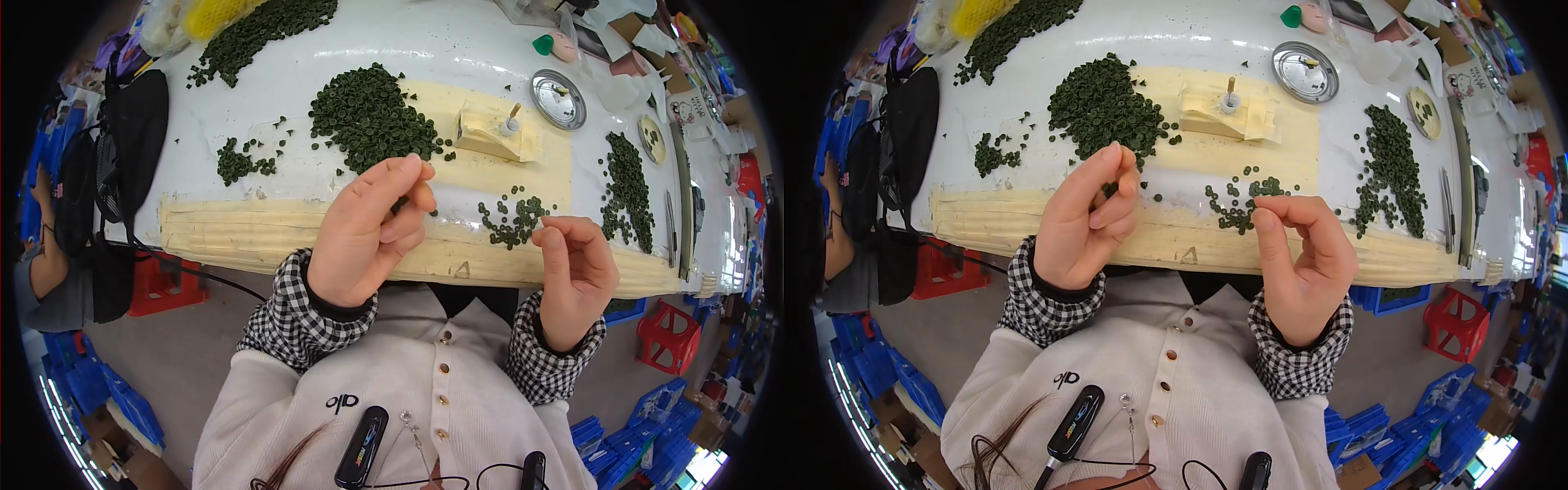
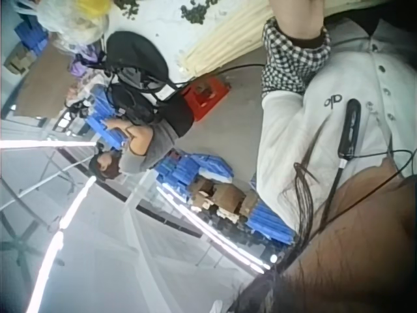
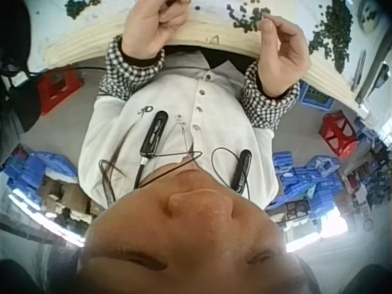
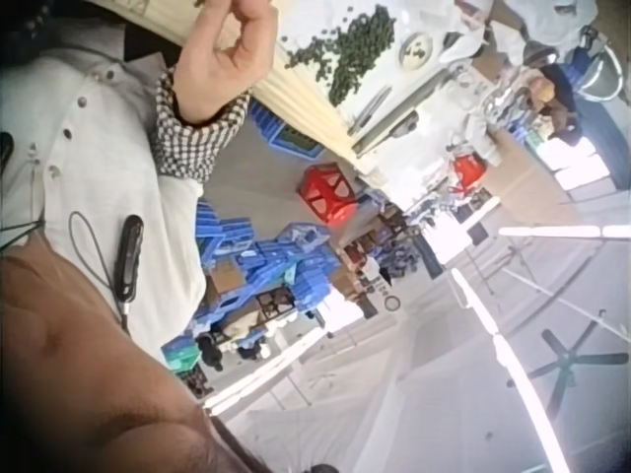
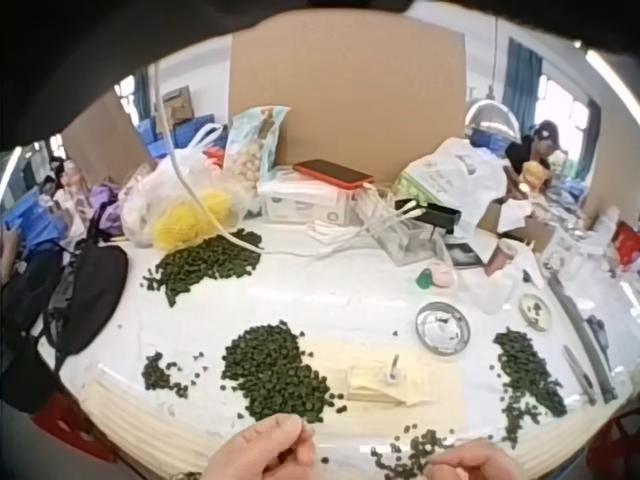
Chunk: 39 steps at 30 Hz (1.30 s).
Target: Assembling small green plastic components onto base pins at a factory workbench.
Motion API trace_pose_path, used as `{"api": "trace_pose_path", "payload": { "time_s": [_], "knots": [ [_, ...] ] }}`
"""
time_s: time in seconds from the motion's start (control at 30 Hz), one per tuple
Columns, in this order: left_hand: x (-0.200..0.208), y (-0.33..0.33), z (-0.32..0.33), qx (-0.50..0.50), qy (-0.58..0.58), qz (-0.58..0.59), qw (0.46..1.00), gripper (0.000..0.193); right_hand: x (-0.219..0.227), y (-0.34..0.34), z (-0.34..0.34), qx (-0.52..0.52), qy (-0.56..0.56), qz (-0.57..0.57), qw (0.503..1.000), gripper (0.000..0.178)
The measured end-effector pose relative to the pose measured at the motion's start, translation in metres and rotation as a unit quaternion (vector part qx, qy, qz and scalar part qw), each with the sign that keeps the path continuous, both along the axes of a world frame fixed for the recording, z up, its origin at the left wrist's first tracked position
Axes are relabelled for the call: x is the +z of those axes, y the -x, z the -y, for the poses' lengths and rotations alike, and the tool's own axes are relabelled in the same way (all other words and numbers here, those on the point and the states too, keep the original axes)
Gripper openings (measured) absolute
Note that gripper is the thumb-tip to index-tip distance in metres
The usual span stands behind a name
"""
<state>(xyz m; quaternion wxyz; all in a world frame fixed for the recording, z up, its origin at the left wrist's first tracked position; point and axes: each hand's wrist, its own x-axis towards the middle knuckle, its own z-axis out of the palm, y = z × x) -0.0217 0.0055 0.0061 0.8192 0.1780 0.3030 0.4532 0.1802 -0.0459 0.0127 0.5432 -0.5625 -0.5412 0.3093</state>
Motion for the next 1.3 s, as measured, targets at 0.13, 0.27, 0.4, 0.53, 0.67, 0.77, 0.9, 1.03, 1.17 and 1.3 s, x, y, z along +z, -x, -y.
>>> {"api": "trace_pose_path", "payload": {
  "time_s": [0.13, 0.27, 0.4, 0.53, 0.67, 0.77, 0.9, 1.03, 1.17, 1.3],
  "knots": [
    [-0.006, 0.012, -0.009, 0.007, 0.035, 0.154, 0.987, 0.017, 0.002, -0.005, -0.005, 0.036, -0.023, 0.205, 0.978, 0.009],
    [0.000, 0.012, -0.007, 0.073, 0.063, 0.193, 0.976, 0.025, 0.000, -0.001, -0.009, 0.076, -0.034, 0.310, 0.947, 0.012],
    [0.014, 0.010, -0.004, 0.092, 0.094, 0.181, 0.975, 0.026, -0.002, 0.003, -0.009, 0.085, -0.032, 0.353, 0.931, 0.012],
    [0.020, 0.009, -0.003, 0.089, 0.113, 0.129, 0.981, 0.022, -0.001, 0.005, -0.009, 0.095, -0.034, 0.392, 0.914, 0.013],
    [-0.007, 0.015, 0.000, -0.044, -0.036, 0.188, 0.981, 0.027, -0.005, 0.003, -0.007, 0.096, -0.039, 0.381, 0.919, 0.012],
    [0.005, 0.004, 0.007, -0.055, 0.028, 0.091, 0.994, 0.030, -0.003, 0.004, -0.003, 0.053, -0.034, 0.257, 0.965, 0.011],
    [0.016, -0.009, 0.011, -0.073, 0.073, 0.061, 0.993, 0.032, -0.004, 0.008, -0.001, 0.004, -0.028, 0.163, 0.986, 0.010],
    [0.008, -0.010, 0.014, -0.098, 0.021, 0.068, 0.993, 0.035, -0.004, 0.009, -0.001, 0.009, -0.033, 0.132, 0.991, 0.012],
    [0.000, -0.011, 0.014, -0.098, 0.005, 0.073, 0.992, 0.033, -0.002, 0.010, 0.000, 0.022, -0.040, 0.110, 0.993, 0.014],
    [-0.003, -0.012, 0.015, -0.106, 0.012, 0.068, 0.992, 0.029, -0.002, 0.009, 0.001, 0.036, -0.047, 0.086, 0.995, 0.016]
  ]
}}
